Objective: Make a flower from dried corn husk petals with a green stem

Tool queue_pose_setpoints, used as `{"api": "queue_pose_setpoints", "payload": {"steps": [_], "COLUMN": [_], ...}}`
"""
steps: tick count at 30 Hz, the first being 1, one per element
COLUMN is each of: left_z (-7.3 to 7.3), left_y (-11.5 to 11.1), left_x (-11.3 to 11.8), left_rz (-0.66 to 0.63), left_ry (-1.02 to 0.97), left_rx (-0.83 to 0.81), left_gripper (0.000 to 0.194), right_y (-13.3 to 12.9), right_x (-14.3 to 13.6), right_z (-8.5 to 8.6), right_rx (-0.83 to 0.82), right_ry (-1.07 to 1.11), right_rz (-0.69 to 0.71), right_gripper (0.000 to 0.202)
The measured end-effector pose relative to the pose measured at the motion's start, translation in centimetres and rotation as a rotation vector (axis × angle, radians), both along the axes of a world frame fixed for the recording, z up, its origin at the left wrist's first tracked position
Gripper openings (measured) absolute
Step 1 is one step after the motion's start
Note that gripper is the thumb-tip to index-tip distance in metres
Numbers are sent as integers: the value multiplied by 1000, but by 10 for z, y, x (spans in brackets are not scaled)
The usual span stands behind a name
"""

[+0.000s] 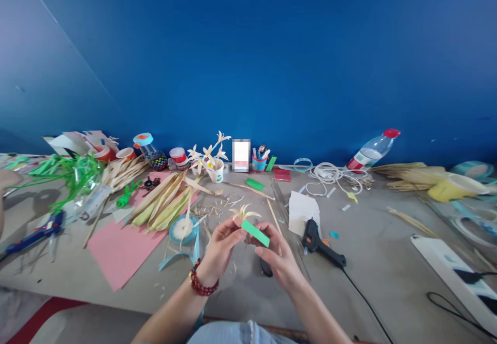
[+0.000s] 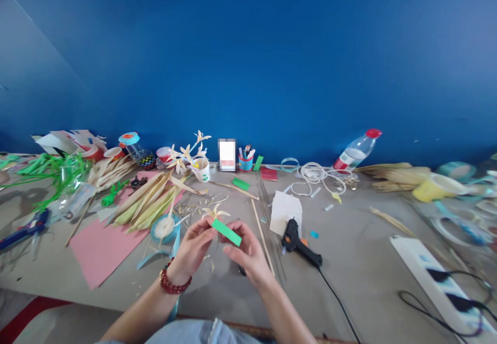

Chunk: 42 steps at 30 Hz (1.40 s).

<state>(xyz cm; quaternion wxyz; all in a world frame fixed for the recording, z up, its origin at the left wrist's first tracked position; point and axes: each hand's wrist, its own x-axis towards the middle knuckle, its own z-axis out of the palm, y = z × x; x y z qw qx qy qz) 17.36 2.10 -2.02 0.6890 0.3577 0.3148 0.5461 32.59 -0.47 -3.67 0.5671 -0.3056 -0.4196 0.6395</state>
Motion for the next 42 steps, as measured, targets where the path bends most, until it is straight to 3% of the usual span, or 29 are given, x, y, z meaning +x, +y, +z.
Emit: {"api": "queue_pose_setpoints", "payload": {"steps": [6,12,16,23,28,34,38,42], "left_z": [2,5,-1,-10,-2,6,8,9], "left_y": [-1,-4,-7,-8,-8,-10,-10,-11], "left_x": [2,4,2,-3,3,4,1,1], "left_rz": [-52,-42,-65,29,28,55,79,61], "left_ry": [-48,-37,39,85,99,141,202,281], "left_rx": [-41,-30,49,103,96,92,153,230], "left_gripper": [19,21,16,32,16,17,15,14], "right_y": [-5,-10,-12,-12,-13,-15,-15,-10], "right_x": [-14,-22,-26,-24,-24,-20,-4,10], "right_z": [-13,-5,-2,0,2,-5,-4,14], "right_rx": [-89,-72,-37,20,56,125,245,329], "right_ry": [-11,-82,-111,-213,-229,-220,-210,-416], "right_rz": [-117,-223,-305,-345,-326,-241,-265,-368], "right_gripper": [22,23,21,24,24,23,38,10]}}
